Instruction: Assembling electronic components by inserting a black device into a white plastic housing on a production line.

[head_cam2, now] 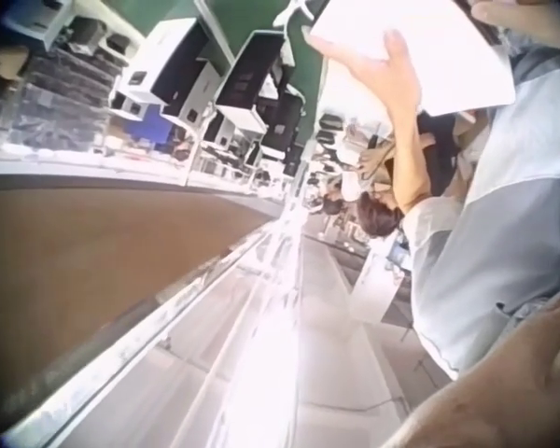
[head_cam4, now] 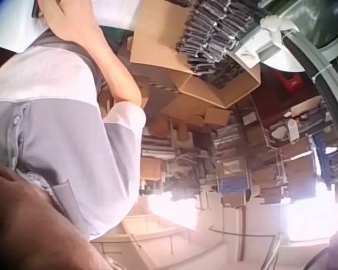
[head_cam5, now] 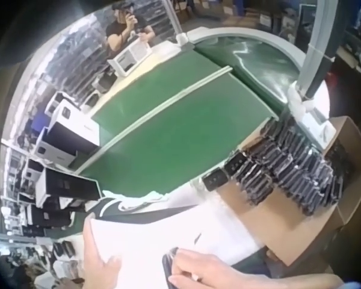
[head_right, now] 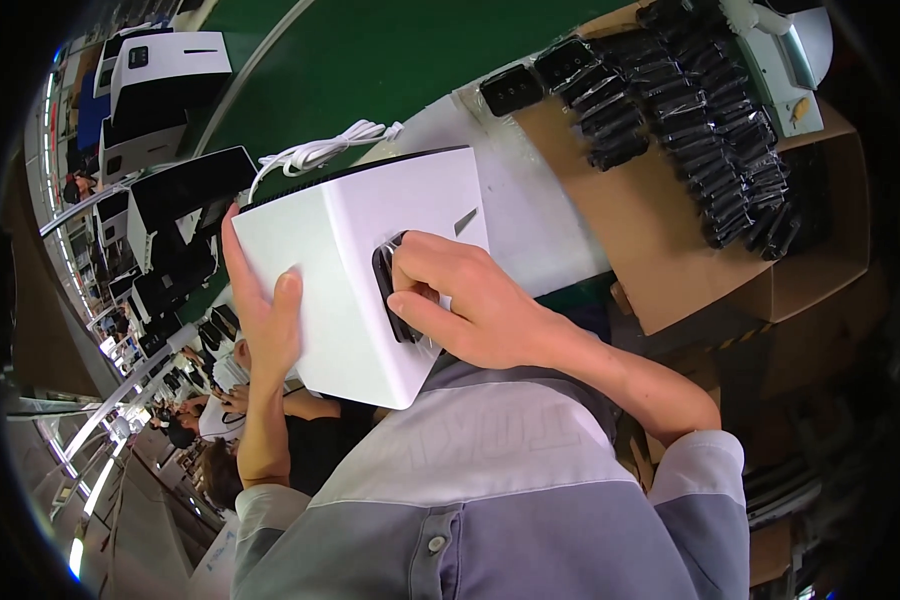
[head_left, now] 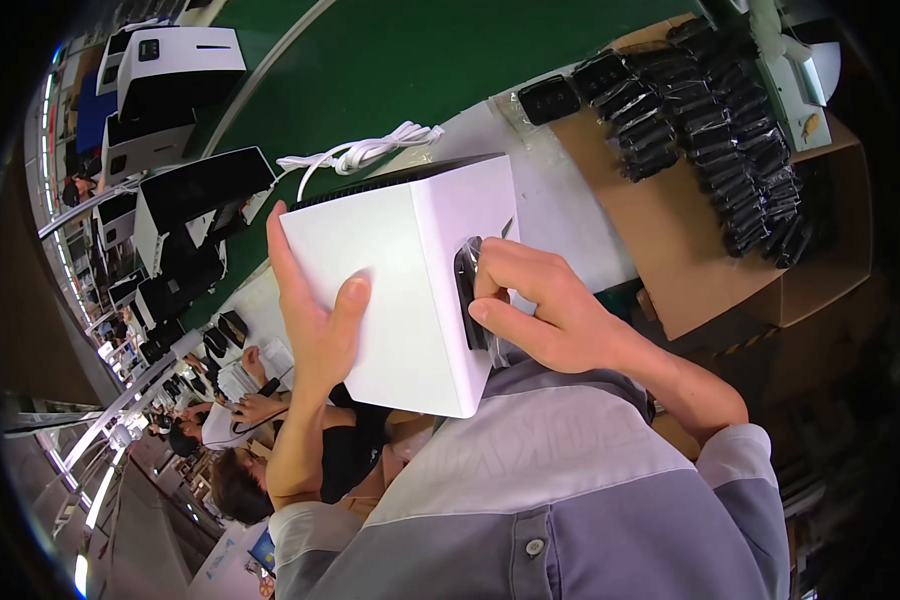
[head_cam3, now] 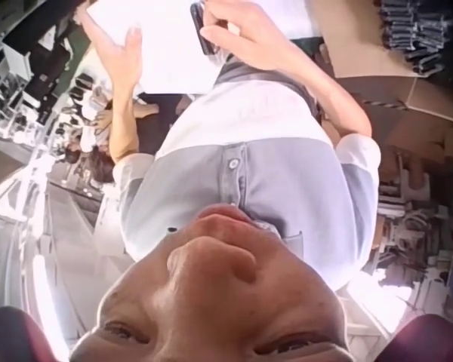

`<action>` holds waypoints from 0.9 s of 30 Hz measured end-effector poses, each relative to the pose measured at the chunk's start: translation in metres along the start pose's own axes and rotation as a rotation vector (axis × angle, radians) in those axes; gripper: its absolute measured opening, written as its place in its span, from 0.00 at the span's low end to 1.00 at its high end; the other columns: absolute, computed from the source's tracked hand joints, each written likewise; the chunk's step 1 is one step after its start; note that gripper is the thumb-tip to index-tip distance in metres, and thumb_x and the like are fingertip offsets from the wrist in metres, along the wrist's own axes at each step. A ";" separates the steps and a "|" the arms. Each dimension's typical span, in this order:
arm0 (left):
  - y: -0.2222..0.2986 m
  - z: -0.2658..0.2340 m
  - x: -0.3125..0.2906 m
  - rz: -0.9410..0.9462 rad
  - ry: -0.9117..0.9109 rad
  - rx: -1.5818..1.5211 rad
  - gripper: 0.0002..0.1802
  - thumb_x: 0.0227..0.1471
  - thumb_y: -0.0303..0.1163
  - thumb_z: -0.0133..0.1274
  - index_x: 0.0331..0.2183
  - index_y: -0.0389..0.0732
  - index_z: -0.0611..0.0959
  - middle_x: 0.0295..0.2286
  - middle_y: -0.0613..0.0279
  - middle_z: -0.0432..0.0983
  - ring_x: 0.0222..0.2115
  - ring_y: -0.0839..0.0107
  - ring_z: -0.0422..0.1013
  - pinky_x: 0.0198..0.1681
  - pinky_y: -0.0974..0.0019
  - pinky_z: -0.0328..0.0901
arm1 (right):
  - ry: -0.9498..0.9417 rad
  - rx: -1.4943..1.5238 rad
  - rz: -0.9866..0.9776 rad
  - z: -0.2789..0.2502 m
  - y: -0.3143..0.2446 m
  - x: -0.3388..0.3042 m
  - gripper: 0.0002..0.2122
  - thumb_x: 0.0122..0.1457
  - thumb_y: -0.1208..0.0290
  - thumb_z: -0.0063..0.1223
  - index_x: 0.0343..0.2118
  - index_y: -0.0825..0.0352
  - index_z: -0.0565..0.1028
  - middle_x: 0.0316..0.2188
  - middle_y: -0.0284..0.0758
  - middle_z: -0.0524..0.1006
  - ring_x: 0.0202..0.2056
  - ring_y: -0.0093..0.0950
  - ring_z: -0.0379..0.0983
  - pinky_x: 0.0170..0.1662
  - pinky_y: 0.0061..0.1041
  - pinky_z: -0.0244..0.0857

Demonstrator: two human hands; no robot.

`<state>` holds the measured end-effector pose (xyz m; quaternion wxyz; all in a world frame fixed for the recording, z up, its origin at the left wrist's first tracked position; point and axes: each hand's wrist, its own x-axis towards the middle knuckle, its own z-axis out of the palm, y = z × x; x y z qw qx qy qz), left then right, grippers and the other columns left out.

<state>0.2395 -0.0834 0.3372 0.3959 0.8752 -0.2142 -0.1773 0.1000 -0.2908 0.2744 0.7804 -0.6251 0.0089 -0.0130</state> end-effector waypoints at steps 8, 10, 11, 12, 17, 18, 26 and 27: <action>-0.001 -0.003 0.000 0.064 -0.028 0.066 0.54 0.54 0.43 0.60 0.67 0.33 0.46 0.52 0.44 0.67 0.52 0.61 0.66 0.58 0.59 0.60 | -0.072 -0.008 -0.003 -0.003 0.005 0.008 0.12 0.64 0.67 0.55 0.29 0.68 0.67 0.27 0.35 0.65 0.29 0.31 0.61 0.35 0.29 0.57; -0.001 -0.003 0.002 0.050 -0.031 0.033 0.54 0.54 0.43 0.60 0.67 0.33 0.46 0.52 0.44 0.66 0.52 0.61 0.66 0.58 0.59 0.60 | -0.075 0.008 -0.001 -0.003 0.008 0.008 0.12 0.64 0.67 0.55 0.29 0.68 0.67 0.27 0.34 0.66 0.29 0.29 0.61 0.34 0.28 0.57; -0.001 -0.003 0.002 0.039 -0.035 0.005 0.53 0.55 0.42 0.60 0.68 0.34 0.46 0.52 0.44 0.66 0.52 0.61 0.66 0.58 0.59 0.60 | -0.076 0.028 -0.004 -0.003 0.008 0.008 0.12 0.64 0.67 0.55 0.29 0.67 0.68 0.28 0.34 0.66 0.30 0.28 0.61 0.34 0.27 0.57; -0.001 -0.002 0.002 0.039 -0.030 0.003 0.53 0.55 0.42 0.60 0.68 0.34 0.46 0.52 0.44 0.66 0.52 0.61 0.66 0.58 0.59 0.60 | -0.080 0.025 -0.004 -0.006 0.007 0.009 0.12 0.64 0.67 0.55 0.29 0.67 0.68 0.28 0.34 0.66 0.30 0.28 0.61 0.34 0.27 0.57; 0.000 -0.001 0.001 0.000 -0.024 -0.093 0.52 0.55 0.41 0.60 0.68 0.34 0.46 0.54 0.45 0.64 0.53 0.61 0.65 0.59 0.59 0.59 | -0.146 0.105 0.139 -0.016 0.001 0.004 0.09 0.61 0.71 0.60 0.31 0.68 0.71 0.30 0.31 0.70 0.32 0.21 0.66 0.38 0.24 0.61; -0.001 -0.001 0.000 0.003 -0.023 -0.096 0.52 0.55 0.41 0.60 0.68 0.34 0.46 0.54 0.45 0.64 0.53 0.61 0.65 0.59 0.59 0.59 | -0.145 0.101 0.139 -0.015 0.000 0.003 0.09 0.61 0.71 0.60 0.31 0.68 0.71 0.30 0.31 0.70 0.32 0.21 0.66 0.38 0.24 0.61; -0.007 -0.003 -0.001 0.008 -0.026 -0.044 0.55 0.54 0.43 0.61 0.67 0.33 0.45 0.54 0.45 0.64 0.54 0.60 0.65 0.60 0.59 0.58 | -0.161 0.124 0.062 -0.008 0.017 0.005 0.12 0.61 0.67 0.62 0.28 0.66 0.70 0.30 0.30 0.68 0.32 0.22 0.63 0.37 0.24 0.59; -0.004 -0.003 -0.001 0.008 -0.028 -0.045 0.55 0.54 0.43 0.61 0.67 0.33 0.45 0.54 0.45 0.64 0.54 0.60 0.65 0.60 0.59 0.58 | -0.136 0.237 0.062 -0.002 0.024 0.007 0.13 0.61 0.65 0.62 0.27 0.64 0.69 0.30 0.29 0.67 0.32 0.23 0.60 0.36 0.24 0.56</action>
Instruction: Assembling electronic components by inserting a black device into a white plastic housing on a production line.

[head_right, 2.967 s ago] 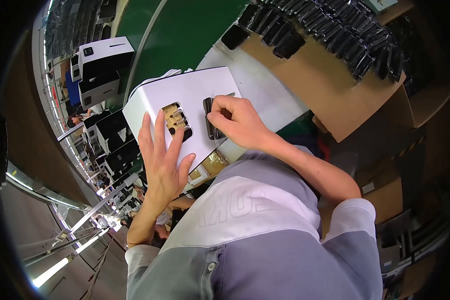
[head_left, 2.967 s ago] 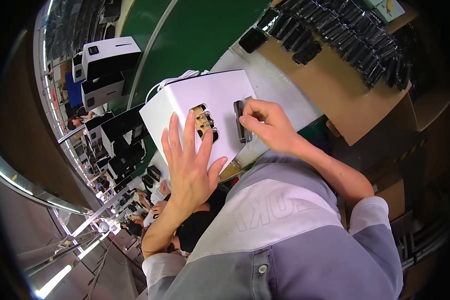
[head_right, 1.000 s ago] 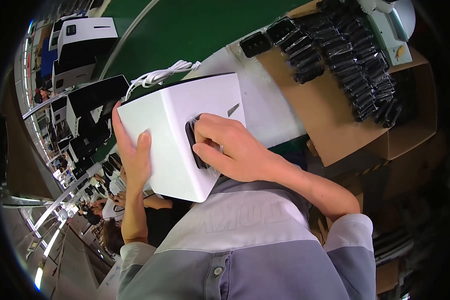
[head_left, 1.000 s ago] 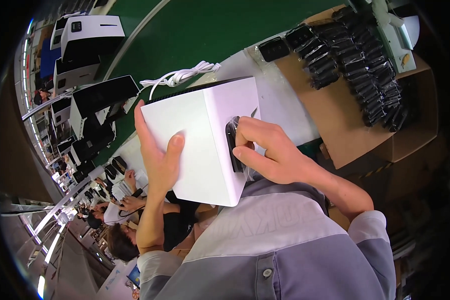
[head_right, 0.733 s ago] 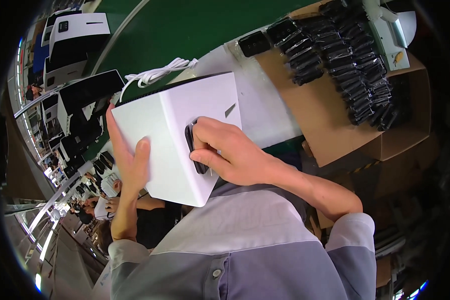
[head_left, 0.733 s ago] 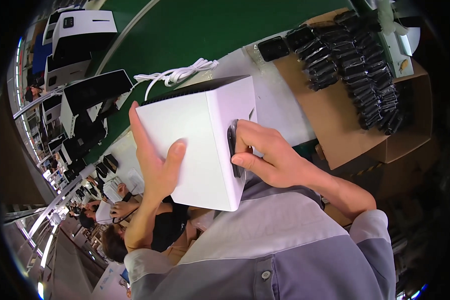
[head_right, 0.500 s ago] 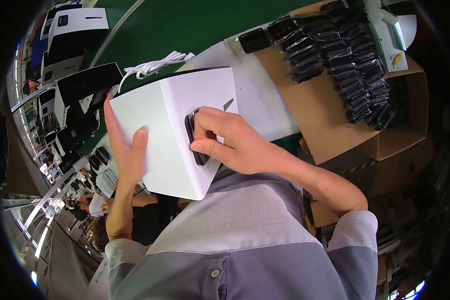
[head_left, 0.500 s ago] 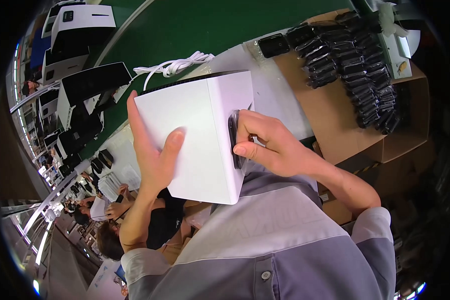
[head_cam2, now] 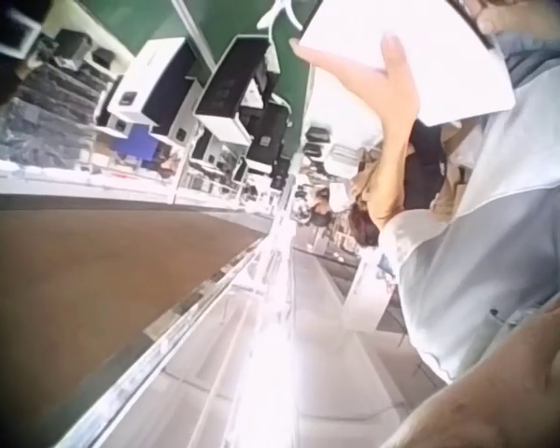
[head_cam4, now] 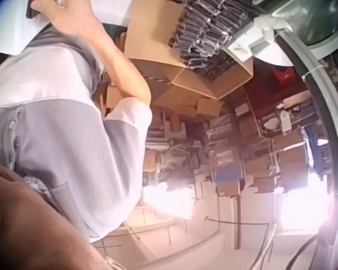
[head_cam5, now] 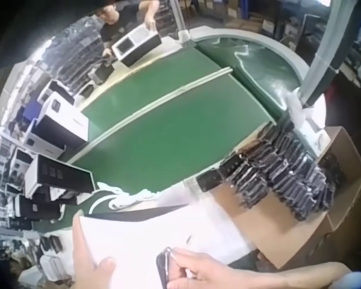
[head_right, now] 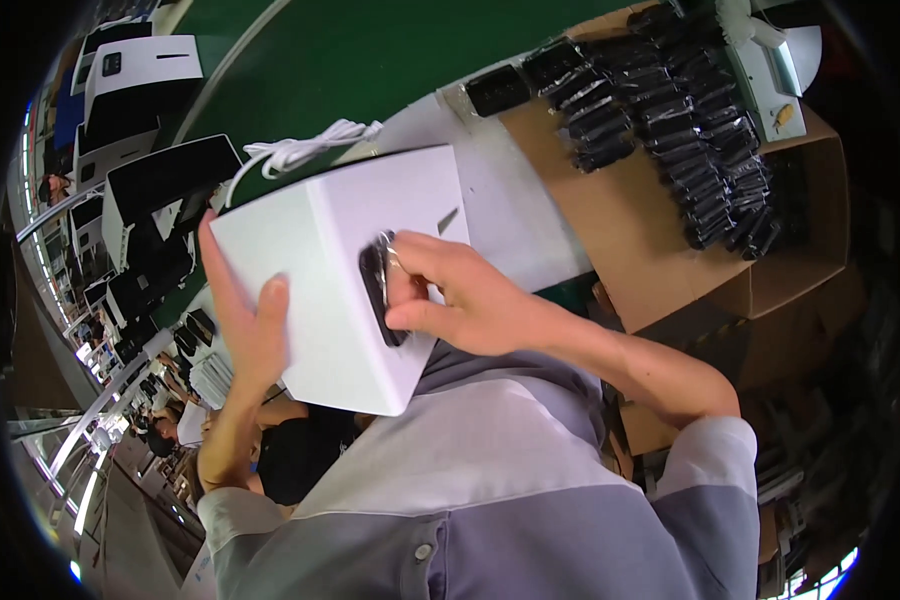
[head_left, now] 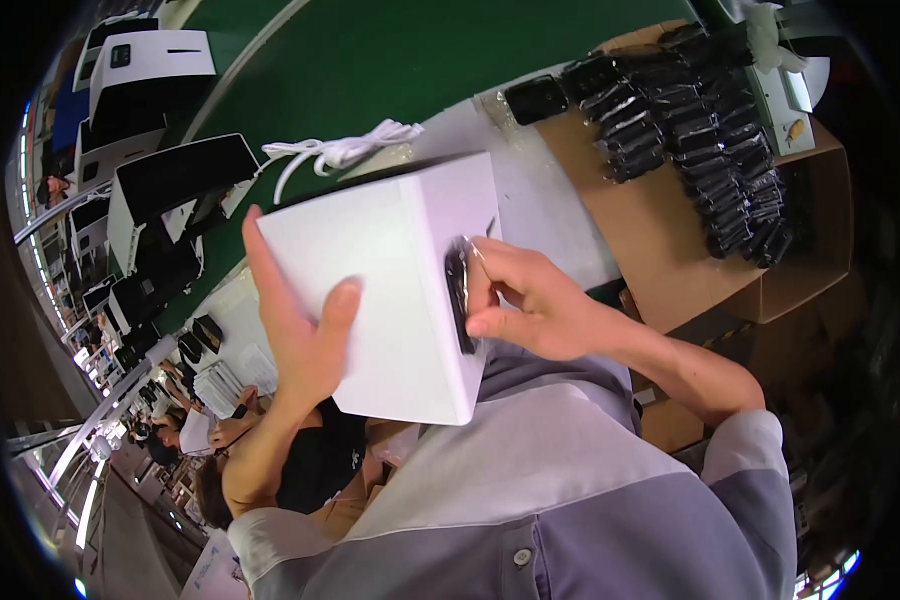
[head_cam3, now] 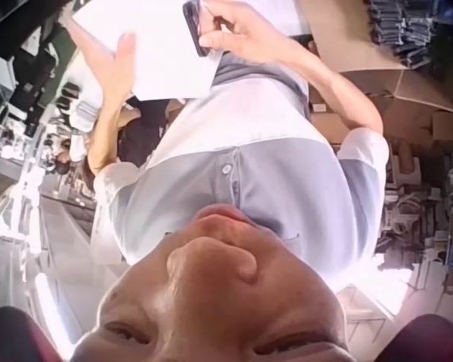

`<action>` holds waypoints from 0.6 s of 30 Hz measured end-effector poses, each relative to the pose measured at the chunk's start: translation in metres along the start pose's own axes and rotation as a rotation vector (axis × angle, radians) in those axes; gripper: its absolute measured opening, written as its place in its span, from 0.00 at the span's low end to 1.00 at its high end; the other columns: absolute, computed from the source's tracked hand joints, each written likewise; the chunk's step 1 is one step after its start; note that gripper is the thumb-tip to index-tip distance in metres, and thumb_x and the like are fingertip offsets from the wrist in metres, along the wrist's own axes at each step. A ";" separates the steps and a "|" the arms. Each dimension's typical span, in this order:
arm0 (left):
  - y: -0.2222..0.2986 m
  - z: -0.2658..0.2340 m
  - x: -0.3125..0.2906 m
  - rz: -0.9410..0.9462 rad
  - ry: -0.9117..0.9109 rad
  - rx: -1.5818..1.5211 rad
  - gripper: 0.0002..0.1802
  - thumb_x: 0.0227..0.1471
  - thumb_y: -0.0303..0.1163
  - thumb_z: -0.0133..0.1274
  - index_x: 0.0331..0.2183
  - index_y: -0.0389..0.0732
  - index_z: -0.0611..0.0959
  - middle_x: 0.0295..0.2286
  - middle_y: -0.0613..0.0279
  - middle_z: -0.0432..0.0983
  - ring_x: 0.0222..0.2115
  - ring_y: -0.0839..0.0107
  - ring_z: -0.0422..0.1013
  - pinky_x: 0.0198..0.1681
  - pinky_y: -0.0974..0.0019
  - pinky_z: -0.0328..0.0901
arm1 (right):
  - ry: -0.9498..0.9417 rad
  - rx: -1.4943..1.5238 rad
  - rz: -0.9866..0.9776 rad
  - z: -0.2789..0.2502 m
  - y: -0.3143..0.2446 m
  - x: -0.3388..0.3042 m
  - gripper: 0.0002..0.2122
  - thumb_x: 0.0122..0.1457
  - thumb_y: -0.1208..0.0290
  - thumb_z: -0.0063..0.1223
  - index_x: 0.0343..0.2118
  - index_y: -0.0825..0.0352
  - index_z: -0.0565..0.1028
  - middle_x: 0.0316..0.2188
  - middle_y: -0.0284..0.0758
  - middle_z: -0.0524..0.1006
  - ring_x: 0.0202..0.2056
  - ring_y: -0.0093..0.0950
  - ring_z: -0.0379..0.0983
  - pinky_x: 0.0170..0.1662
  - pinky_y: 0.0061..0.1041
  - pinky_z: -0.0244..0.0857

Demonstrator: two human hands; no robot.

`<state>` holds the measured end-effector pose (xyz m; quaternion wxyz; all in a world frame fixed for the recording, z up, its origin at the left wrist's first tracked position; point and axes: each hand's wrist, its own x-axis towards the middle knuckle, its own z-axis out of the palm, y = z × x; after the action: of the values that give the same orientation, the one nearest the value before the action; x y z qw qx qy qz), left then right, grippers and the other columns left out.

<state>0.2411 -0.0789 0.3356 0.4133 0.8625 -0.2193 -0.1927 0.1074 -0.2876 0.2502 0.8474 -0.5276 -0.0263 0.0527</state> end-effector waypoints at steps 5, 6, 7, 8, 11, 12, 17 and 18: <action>-0.005 -0.003 0.003 0.044 0.021 0.058 0.54 0.54 0.41 0.60 0.67 0.31 0.45 0.57 0.44 0.61 0.56 0.60 0.61 0.62 0.58 0.55 | 0.006 -0.032 0.023 -0.005 -0.007 0.001 0.13 0.62 0.67 0.60 0.27 0.65 0.68 0.30 0.30 0.66 0.32 0.23 0.61 0.36 0.25 0.58; -0.003 -0.002 0.003 0.045 0.021 0.056 0.54 0.54 0.41 0.60 0.67 0.31 0.45 0.57 0.44 0.61 0.56 0.60 0.61 0.62 0.58 0.55 | -0.019 -0.061 0.024 -0.007 -0.010 0.002 0.11 0.62 0.68 0.60 0.29 0.66 0.69 0.31 0.30 0.67 0.33 0.23 0.63 0.38 0.25 0.60; -0.001 -0.001 0.003 0.017 0.021 0.007 0.54 0.54 0.41 0.60 0.67 0.31 0.45 0.57 0.44 0.60 0.57 0.60 0.61 0.62 0.59 0.55 | -0.044 -0.090 0.024 -0.009 -0.014 0.004 0.09 0.62 0.70 0.60 0.32 0.67 0.71 0.33 0.31 0.69 0.34 0.23 0.65 0.40 0.25 0.62; 0.001 -0.001 0.003 -0.011 0.020 -0.043 0.53 0.55 0.40 0.59 0.67 0.31 0.45 0.57 0.44 0.59 0.57 0.61 0.60 0.62 0.59 0.54 | -0.043 -0.093 0.024 -0.017 -0.018 0.004 0.09 0.62 0.70 0.60 0.32 0.67 0.71 0.33 0.31 0.69 0.34 0.23 0.65 0.40 0.25 0.62; -0.005 -0.001 0.004 0.030 0.014 -0.055 0.52 0.55 0.40 0.59 0.67 0.31 0.46 0.57 0.45 0.60 0.57 0.61 0.60 0.62 0.59 0.54 | -0.190 -0.020 0.123 -0.032 -0.029 0.002 0.08 0.63 0.69 0.57 0.40 0.68 0.75 0.38 0.32 0.72 0.39 0.24 0.69 0.44 0.25 0.65; -0.005 0.000 0.003 0.034 0.017 -0.053 0.52 0.55 0.40 0.59 0.67 0.31 0.46 0.57 0.45 0.60 0.57 0.61 0.60 0.62 0.59 0.54 | 0.116 -0.190 0.097 -0.030 -0.032 0.000 0.12 0.66 0.66 0.52 0.47 0.68 0.73 0.44 0.35 0.72 0.45 0.26 0.69 0.50 0.26 0.64; 0.002 0.002 -0.003 0.036 0.052 -0.062 0.49 0.57 0.38 0.58 0.67 0.32 0.47 0.57 0.46 0.61 0.58 0.61 0.60 0.63 0.59 0.54 | 0.918 -0.347 -0.560 0.008 0.007 0.037 0.27 0.70 0.60 0.36 0.64 0.76 0.55 0.61 0.50 0.59 0.66 0.41 0.51 0.69 0.39 0.38; 0.000 0.004 -0.008 0.049 0.039 -0.070 0.49 0.57 0.38 0.58 0.67 0.32 0.47 0.57 0.46 0.61 0.58 0.61 0.60 0.63 0.59 0.54 | 0.839 -0.311 -0.503 0.029 0.020 0.046 0.27 0.69 0.60 0.37 0.64 0.76 0.55 0.61 0.51 0.58 0.66 0.43 0.51 0.69 0.40 0.39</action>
<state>0.2328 -0.0773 0.3346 0.4520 0.8455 -0.2255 -0.1731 0.1492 -0.2480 0.2447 0.6830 -0.6005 0.1823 -0.3737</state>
